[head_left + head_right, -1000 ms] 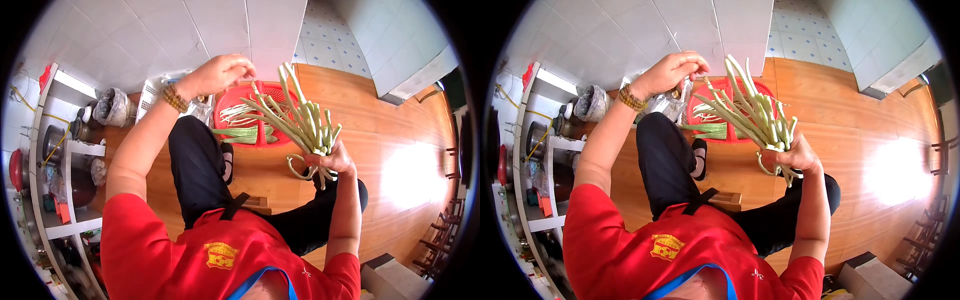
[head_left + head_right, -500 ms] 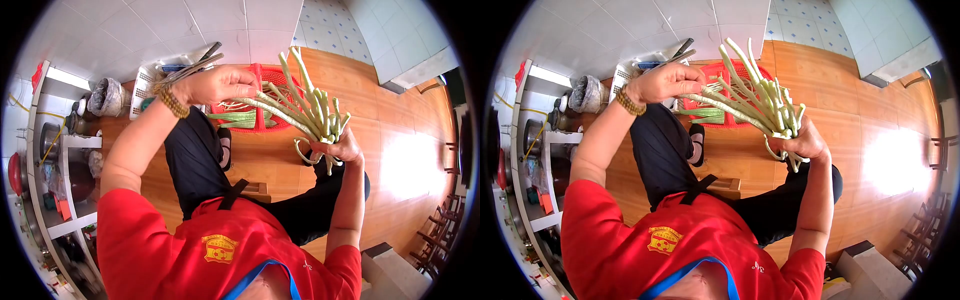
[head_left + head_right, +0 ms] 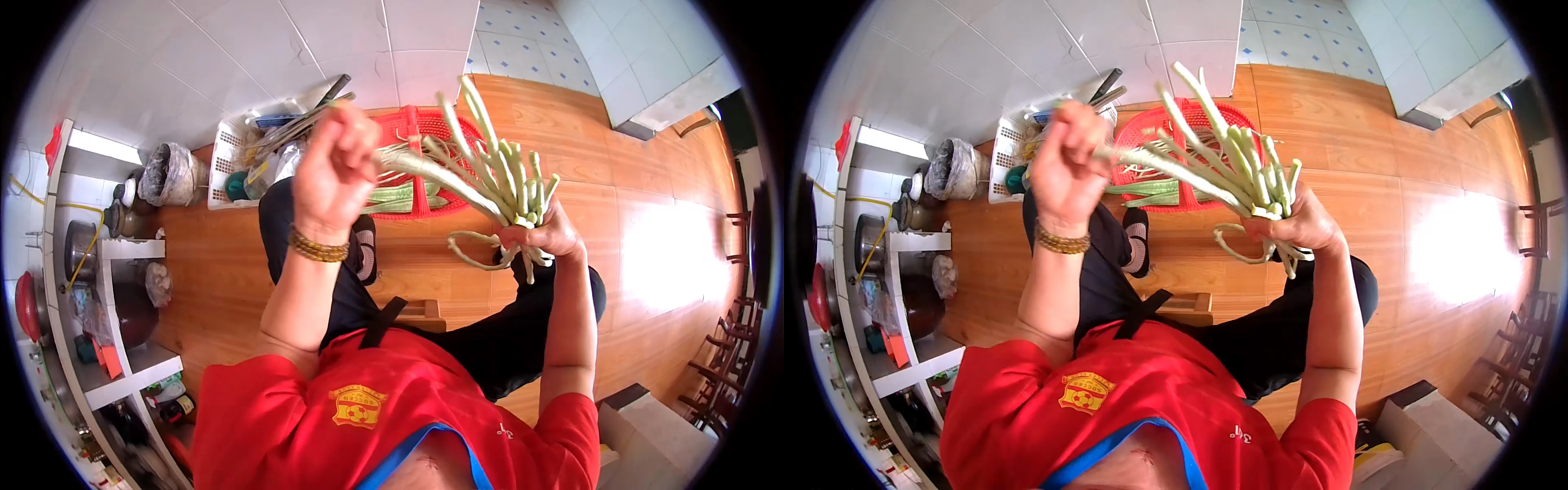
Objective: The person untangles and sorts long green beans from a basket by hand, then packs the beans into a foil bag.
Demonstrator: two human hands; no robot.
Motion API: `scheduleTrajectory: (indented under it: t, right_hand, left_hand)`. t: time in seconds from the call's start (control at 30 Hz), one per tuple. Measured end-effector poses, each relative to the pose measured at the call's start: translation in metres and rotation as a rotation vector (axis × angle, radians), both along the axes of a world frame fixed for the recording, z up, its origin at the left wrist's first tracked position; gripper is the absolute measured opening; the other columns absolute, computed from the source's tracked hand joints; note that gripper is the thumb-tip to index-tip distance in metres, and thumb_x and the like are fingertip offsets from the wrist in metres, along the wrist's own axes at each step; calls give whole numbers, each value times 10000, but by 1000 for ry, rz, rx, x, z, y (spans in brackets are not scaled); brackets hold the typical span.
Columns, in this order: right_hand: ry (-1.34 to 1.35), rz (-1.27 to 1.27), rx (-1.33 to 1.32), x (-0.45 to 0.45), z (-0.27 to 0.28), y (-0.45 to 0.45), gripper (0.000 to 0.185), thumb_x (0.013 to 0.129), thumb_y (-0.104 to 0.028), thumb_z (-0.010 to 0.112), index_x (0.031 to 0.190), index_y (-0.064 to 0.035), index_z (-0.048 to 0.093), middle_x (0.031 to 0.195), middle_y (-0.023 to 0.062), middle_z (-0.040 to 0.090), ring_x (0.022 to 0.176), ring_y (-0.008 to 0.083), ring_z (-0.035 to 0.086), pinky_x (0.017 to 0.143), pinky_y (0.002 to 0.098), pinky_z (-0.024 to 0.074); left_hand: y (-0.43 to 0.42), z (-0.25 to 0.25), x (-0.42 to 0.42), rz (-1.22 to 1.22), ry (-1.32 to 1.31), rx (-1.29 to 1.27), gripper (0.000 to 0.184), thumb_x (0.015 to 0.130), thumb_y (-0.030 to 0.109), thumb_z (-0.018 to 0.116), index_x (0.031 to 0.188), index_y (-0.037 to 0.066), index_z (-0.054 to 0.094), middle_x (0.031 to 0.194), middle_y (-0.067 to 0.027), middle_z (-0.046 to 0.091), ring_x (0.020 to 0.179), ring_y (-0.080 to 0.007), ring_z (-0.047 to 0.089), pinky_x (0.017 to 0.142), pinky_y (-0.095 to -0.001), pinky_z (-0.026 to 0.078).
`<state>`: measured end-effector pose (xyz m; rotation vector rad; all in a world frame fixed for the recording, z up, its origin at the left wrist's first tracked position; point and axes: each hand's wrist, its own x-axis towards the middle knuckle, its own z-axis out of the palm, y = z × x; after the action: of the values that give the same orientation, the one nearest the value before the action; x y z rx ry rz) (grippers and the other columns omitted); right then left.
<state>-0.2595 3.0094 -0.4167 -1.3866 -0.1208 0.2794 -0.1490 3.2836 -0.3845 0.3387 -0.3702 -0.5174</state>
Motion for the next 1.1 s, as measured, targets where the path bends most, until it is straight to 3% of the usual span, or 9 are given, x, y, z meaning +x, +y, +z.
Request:
scheduleTrajectory:
  t: [0.13, 0.33, 0.43, 0.57, 0.73, 0.87, 0.93, 1.0, 1.1]
  right_hand:
    - [80, 1, -31, -2, 1, 0, 302, 688, 22, 677, 956, -1, 540, 699, 81, 595, 585, 148, 578, 510, 282, 478]
    - [72, 10, 165, -3, -6, -6, 407, 669, 49, 651, 1044, 31, 493, 679, 114, 575, 545, 191, 568, 491, 303, 486]
    - [43, 40, 237, -1, -14, -7, 501, 668, -39, 692, 1104, 38, 458, 658, 124, 568, 523, 202, 561, 486, 319, 480]
    - [42, 59, 313, 1, -22, -7, 558, 670, -136, 726, 1119, 39, 445, 632, 128, 562, 483, 205, 540, 461, 325, 449]
    - [55, 42, 381, 4, -29, -1, 621, 674, -167, 738, 1168, 14, 408, 592, 113, 526, 456, 206, 512, 452, 337, 417]
    - [85, 63, 439, 4, -37, 0, 546, 719, -202, 713, 1126, 27, 429, 575, 110, 519, 461, 206, 517, 467, 347, 436]
    - [26, 65, 412, 6, -35, 4, 484, 746, -279, 683, 1032, 45, 465, 568, 111, 527, 467, 204, 527, 477, 345, 446]
    - [-23, 47, 383, 8, -46, 0, 437, 772, -317, 640, 976, 35, 478, 585, 93, 516, 487, 186, 518, 505, 339, 441]
    - [45, -48, 501, 12, -40, 0, 423, 797, -350, 598, 1004, -7, 463, 606, 16, 446, 502, 127, 441, 585, 306, 418]
  left_hand:
    - [29, 8, 14, 108, 37, 22, 118, 922, 112, 435, 912, 26, 514, 673, 3, 385, 602, -94, 351, 494, -244, 299]
    - [50, 5, 33, 23, -34, 182, 284, 917, 67, 375, 1146, -20, 520, 677, -18, 428, 514, -83, 383, 398, -201, 312]
    - [39, 9, 41, 35, -114, 498, 197, 906, 98, 403, 1011, 4, 541, 807, -53, 493, 569, -85, 446, 395, -173, 378]
    - [20, 25, 39, -143, -182, 787, 291, 957, 298, 437, 915, 35, 554, 687, 25, 425, 498, -43, 364, 400, -169, 306]
    - [5, 37, 40, -343, -446, 830, 368, 973, 327, 413, 849, 22, 578, 624, 36, 422, 445, -38, 306, 393, -189, 271]
    - [-2, 40, 42, -180, -467, 896, 295, 956, 240, 472, 778, 36, 588, 613, 22, 496, 414, -34, 315, 379, -182, 238]
    - [-8, 34, 44, -114, -408, 879, 284, 944, 211, 480, 723, 56, 567, 540, 34, 445, 398, -34, 331, 370, -188, 231]
    - [-18, 34, 41, 201, -257, 906, 321, 925, 208, 497, 632, 79, 481, 493, 43, 360, 380, -38, 288, 374, -203, 215]
    - [-14, 26, 41, 317, -255, 831, 270, 931, 217, 501, 720, 49, 515, 536, 52, 344, 420, -32, 310, 403, -187, 218]
